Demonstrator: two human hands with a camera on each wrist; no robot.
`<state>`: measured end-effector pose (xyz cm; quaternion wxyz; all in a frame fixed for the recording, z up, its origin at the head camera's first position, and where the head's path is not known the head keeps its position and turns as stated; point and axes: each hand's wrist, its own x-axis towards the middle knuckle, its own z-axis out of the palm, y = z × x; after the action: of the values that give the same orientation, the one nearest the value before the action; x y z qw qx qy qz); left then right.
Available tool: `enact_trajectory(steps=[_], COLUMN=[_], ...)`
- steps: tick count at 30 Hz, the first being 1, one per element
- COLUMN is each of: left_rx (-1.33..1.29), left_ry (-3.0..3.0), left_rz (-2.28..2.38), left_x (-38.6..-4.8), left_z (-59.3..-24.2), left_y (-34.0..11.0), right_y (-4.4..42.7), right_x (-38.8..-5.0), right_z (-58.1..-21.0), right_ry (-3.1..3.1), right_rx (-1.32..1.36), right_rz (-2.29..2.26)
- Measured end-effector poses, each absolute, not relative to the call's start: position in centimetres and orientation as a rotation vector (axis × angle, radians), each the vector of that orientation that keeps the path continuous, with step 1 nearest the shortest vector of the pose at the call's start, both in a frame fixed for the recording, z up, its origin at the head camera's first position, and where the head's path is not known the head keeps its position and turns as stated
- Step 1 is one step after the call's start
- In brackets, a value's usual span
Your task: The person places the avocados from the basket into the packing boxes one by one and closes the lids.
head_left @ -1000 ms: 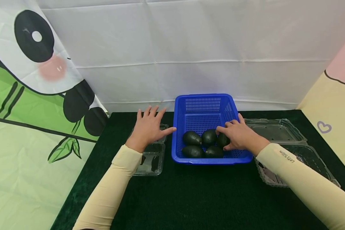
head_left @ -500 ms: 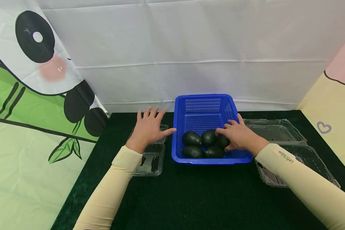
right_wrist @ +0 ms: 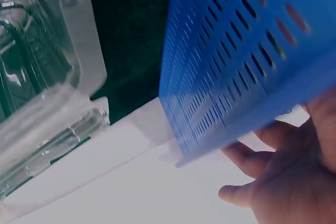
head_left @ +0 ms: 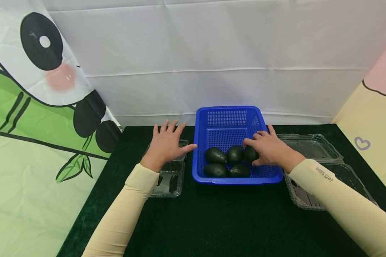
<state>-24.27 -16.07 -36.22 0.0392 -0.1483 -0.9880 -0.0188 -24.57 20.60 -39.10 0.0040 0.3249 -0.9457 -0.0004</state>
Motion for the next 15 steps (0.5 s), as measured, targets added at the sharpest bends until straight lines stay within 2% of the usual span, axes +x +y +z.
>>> enact_trajectory(steps=[15], left_rx=[-0.448], left_ry=[-3.032], left_rz=[-0.069], left_x=[-24.1], left_z=[-36.2], left_y=[-16.3], right_y=[22.0], right_x=[-23.9], right_z=[-34.4], right_ry=[-2.933], right_rx=[0.871], right_rz=[0.060])
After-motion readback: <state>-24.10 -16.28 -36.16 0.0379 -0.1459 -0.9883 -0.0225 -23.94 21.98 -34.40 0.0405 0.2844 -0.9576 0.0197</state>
